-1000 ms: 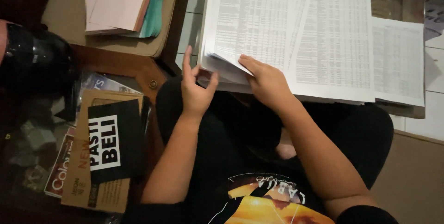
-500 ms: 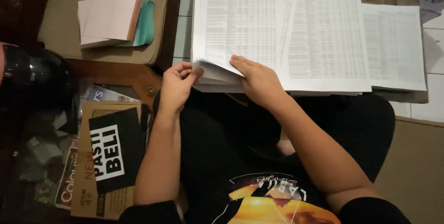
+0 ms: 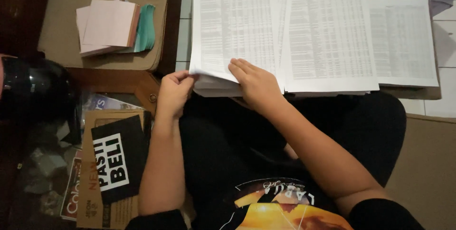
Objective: The person sits cross-legged on the floor and flips through a stack of printed documents, separating a few sheets and placing them to the side. The person continues to flip through the remaining pages, occasionally pausing to adjust the stack.
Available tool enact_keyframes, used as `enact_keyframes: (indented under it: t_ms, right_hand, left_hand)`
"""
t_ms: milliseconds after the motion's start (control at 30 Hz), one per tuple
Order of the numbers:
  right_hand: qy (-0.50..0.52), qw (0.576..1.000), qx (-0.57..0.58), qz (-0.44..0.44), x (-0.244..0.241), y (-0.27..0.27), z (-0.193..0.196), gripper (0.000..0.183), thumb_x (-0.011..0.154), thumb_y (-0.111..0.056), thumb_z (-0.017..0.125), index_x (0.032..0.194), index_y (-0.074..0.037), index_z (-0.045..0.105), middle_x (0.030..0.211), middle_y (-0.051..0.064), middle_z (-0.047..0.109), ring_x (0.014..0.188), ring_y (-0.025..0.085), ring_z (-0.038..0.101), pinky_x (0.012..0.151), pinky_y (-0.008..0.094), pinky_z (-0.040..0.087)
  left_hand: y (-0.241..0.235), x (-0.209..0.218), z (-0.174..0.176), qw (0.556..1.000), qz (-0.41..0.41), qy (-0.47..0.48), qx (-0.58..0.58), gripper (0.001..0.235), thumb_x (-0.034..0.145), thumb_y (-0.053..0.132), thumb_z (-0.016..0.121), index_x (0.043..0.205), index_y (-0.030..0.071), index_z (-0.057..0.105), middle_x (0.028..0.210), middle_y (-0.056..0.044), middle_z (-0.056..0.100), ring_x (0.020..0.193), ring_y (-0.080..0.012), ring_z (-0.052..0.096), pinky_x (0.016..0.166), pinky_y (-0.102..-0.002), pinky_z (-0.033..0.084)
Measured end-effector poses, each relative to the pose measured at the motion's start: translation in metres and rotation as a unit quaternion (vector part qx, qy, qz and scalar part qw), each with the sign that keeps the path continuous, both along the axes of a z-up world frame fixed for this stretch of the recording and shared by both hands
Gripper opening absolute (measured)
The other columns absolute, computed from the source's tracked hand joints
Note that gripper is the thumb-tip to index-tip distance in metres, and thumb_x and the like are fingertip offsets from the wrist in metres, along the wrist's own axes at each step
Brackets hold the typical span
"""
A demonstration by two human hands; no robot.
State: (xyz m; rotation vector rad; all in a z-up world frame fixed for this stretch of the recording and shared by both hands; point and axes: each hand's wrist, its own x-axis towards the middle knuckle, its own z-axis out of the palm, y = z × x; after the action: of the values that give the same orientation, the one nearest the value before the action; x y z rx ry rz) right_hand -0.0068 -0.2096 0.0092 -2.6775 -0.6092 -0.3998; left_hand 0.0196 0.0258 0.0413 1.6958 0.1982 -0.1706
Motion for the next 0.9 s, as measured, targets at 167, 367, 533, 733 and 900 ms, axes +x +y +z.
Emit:
enact_keyframes:
  t_ms: [167, 367, 533, 733, 900]
  right_hand:
    - [0.014, 0.999, 0.036, 0.028, -0.004, 0.000, 0.010, 0.045, 0.099, -0.016, 0.045, 0.140, -0.002, 0.058, 0.139, 0.020, 0.064, 0.132, 0.034, 0.059, 0.109, 0.040, 0.048]
    - [0.030, 0.998, 0.046, -0.019, -0.002, 0.006, 0.005, 0.043, 0.096, -0.017, 0.056, 0.139, -0.009, 0.058, 0.130, 0.014, 0.066, 0.126, 0.030, 0.062, 0.106, 0.039, 0.049]
    - [0.167, 0.948, 0.240, -0.128, 0.029, -0.032, 0.010, 0.036, 0.091, -0.006, 0.048, 0.122, -0.006, 0.065, 0.096, 0.019, 0.075, 0.098, 0.045, 0.070, 0.088, 0.056, 0.053]
    - [-0.049, 0.859, 0.422, -0.285, -0.014, -0.125, 0.076, 0.027, 0.107, -0.034, 0.063, 0.117, -0.010, 0.064, 0.107, 0.006, 0.063, 0.101, 0.018, 0.060, 0.090, 0.032, 0.049]
    - [-0.335, 0.924, 0.063, -0.171, -0.070, -0.168, 0.127, 0.024, 0.120, 0.002, 0.054, 0.121, 0.024, 0.060, 0.098, 0.035, 0.068, 0.087, 0.049, 0.073, 0.068, 0.049, 0.056]
  left_hand:
    - [0.004, 0.008, -0.015, 1.000, 0.014, -0.003, -0.019, 0.016, 0.092, 0.018, 0.078, 0.085, 0.003, 0.077, 0.043, -0.004, 0.049, 0.038, -0.0063, 0.040, 0.041, -0.019, 0.032]
    - [-0.013, 0.008, 0.002, 0.998, 0.044, -0.044, -0.002, 0.013, 0.093, 0.015, 0.073, 0.090, 0.002, 0.076, 0.048, 0.000, 0.050, 0.044, -0.0045, 0.042, 0.047, -0.018, 0.034]
    - [-0.063, -0.024, 0.057, 0.955, 0.060, -0.181, 0.227, 0.030, 0.104, 0.030, 0.062, 0.108, 0.005, 0.078, 0.085, -0.021, 0.075, 0.083, -0.0379, 0.075, 0.068, -0.045, 0.056]
    - [-0.156, -0.029, 0.019, 0.917, -0.107, -0.265, 0.277, 0.031, 0.095, 0.040, 0.059, 0.103, 0.016, 0.078, 0.090, -0.001, 0.077, 0.076, -0.0216, 0.070, 0.070, -0.040, 0.052]
    - [-0.210, -0.010, -0.021, 0.761, -0.387, -0.347, 0.388, 0.028, 0.089, 0.031, 0.079, 0.093, 0.006, 0.071, 0.092, -0.010, 0.068, 0.084, -0.0307, 0.066, 0.068, -0.045, 0.055]
